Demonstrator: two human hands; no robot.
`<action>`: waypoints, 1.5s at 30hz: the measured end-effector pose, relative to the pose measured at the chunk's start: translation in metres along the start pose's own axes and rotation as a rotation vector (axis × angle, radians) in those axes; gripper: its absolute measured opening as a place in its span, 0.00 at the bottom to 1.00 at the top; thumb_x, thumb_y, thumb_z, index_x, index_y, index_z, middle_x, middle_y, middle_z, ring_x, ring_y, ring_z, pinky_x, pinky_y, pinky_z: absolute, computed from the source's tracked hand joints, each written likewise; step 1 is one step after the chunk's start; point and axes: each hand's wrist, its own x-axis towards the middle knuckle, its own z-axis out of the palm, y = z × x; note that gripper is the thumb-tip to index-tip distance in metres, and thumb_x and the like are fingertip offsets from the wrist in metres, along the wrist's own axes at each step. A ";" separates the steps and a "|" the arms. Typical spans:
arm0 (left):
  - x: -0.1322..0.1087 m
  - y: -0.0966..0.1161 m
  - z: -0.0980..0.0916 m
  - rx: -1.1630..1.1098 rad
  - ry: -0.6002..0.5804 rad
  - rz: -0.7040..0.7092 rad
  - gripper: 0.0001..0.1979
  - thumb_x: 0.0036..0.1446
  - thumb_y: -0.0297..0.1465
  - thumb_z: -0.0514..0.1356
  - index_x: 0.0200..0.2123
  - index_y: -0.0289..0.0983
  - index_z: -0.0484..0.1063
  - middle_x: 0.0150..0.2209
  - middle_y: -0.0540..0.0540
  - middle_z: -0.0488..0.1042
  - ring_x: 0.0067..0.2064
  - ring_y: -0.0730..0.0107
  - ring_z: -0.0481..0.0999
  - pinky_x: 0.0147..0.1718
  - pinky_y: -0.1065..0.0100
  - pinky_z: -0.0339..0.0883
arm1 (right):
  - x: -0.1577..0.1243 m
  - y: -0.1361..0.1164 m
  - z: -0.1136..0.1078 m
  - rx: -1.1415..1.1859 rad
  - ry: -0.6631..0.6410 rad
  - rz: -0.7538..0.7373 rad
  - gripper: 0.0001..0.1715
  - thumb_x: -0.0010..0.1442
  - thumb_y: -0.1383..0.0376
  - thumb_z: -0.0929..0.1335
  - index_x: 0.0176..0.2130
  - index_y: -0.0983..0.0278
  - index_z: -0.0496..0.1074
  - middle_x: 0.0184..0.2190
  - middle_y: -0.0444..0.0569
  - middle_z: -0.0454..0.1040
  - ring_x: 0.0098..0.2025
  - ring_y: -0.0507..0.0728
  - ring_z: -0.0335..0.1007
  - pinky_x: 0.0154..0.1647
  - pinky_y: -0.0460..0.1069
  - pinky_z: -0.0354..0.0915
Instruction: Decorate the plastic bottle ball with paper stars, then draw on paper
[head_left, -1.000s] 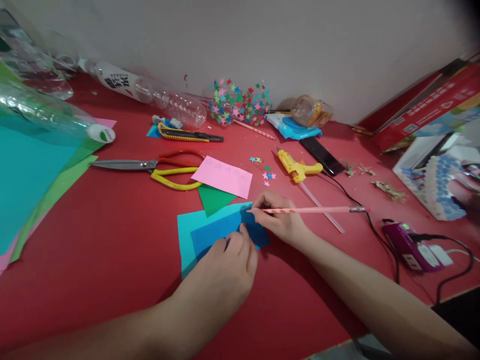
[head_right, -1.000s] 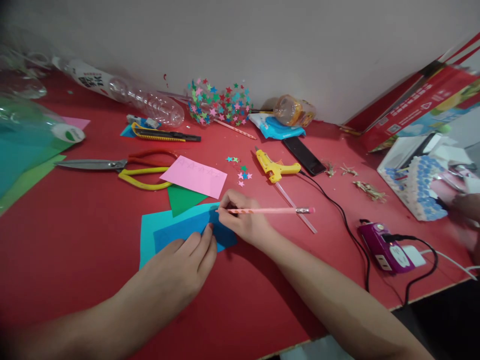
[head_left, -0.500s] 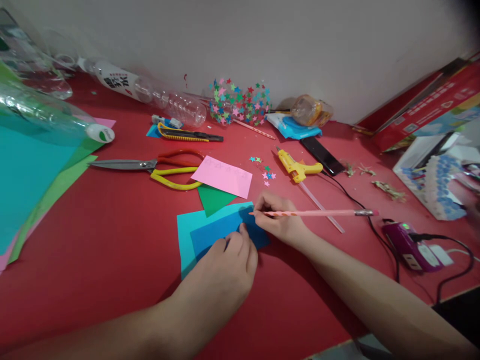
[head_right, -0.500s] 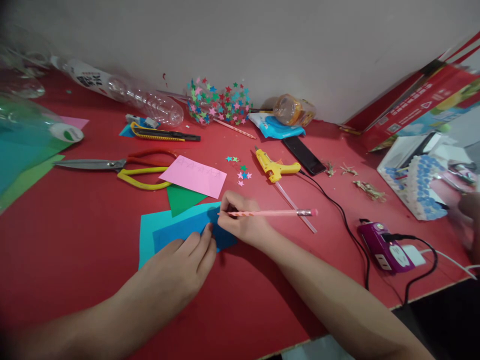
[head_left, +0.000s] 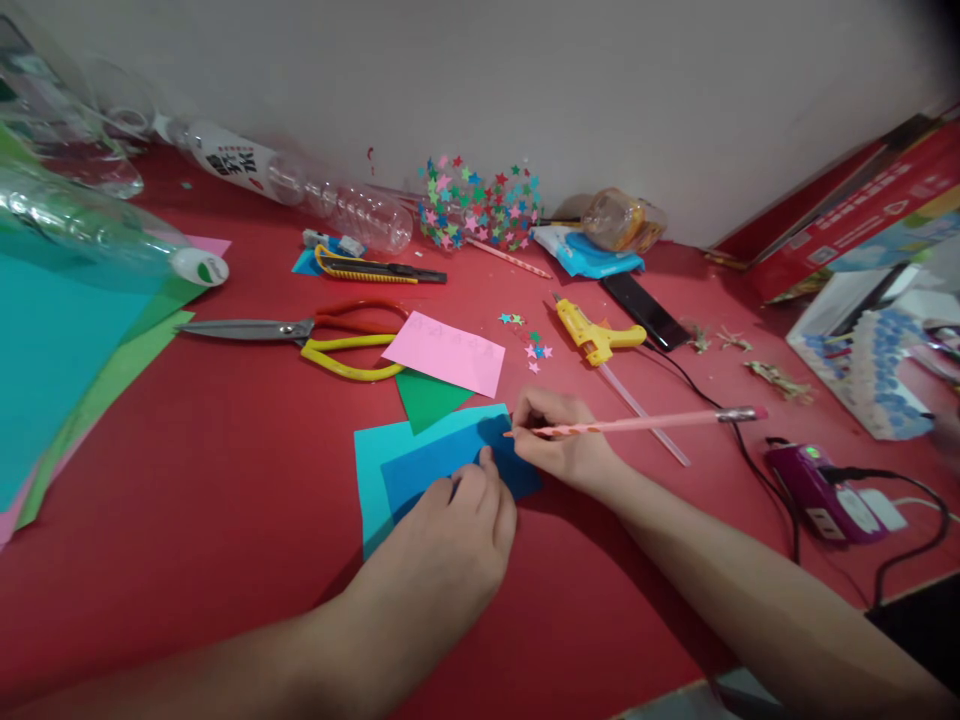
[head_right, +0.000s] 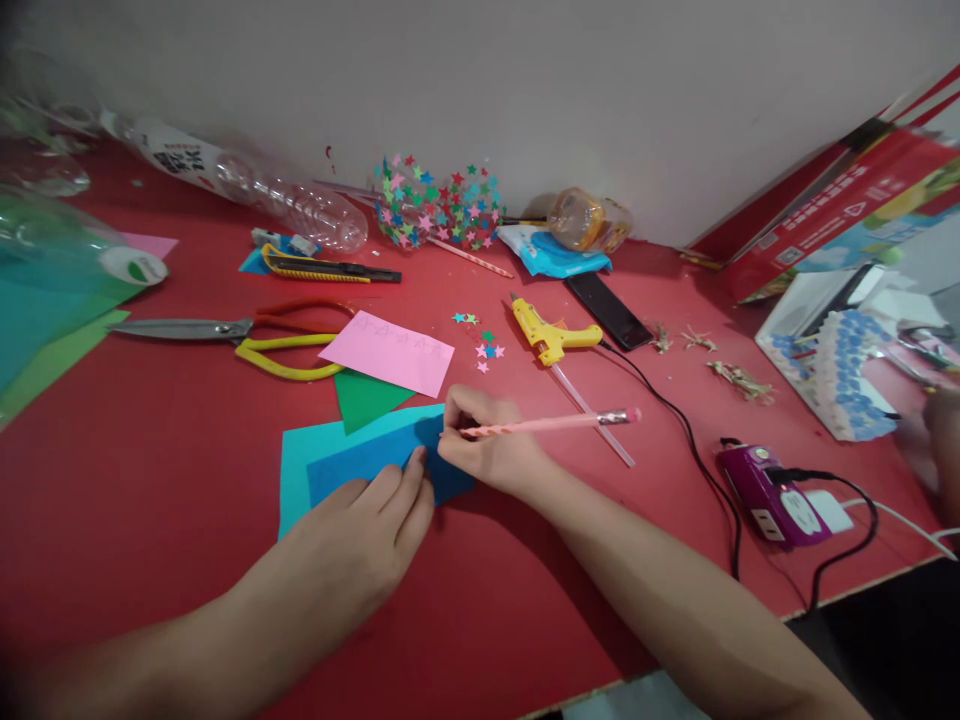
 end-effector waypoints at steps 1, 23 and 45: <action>0.000 0.000 0.000 -0.001 0.003 0.000 0.24 0.59 0.31 0.54 0.58 0.32 0.61 0.55 0.31 0.68 0.46 0.59 0.71 0.41 0.58 0.65 | 0.000 0.001 0.000 0.002 0.001 -0.003 0.07 0.44 0.72 0.63 0.21 0.62 0.59 0.18 0.38 0.59 0.21 0.48 0.54 0.21 0.43 0.53; -0.002 0.000 0.001 0.128 0.025 0.094 0.22 0.52 0.19 0.47 0.50 0.24 0.69 0.46 0.31 0.75 0.38 0.57 0.74 0.31 0.62 0.69 | -0.002 -0.001 0.003 -0.050 -0.073 -0.126 0.05 0.55 0.68 0.66 0.28 0.63 0.66 0.22 0.39 0.68 0.24 0.47 0.63 0.23 0.40 0.57; -0.002 -0.001 0.001 0.123 0.012 0.097 0.24 0.51 0.19 0.48 0.52 0.24 0.68 0.47 0.31 0.75 0.36 0.59 0.72 0.28 0.62 0.67 | -0.001 -0.008 0.002 -0.104 0.124 0.028 0.06 0.46 0.70 0.64 0.21 0.63 0.61 0.17 0.40 0.63 0.20 0.48 0.58 0.20 0.42 0.54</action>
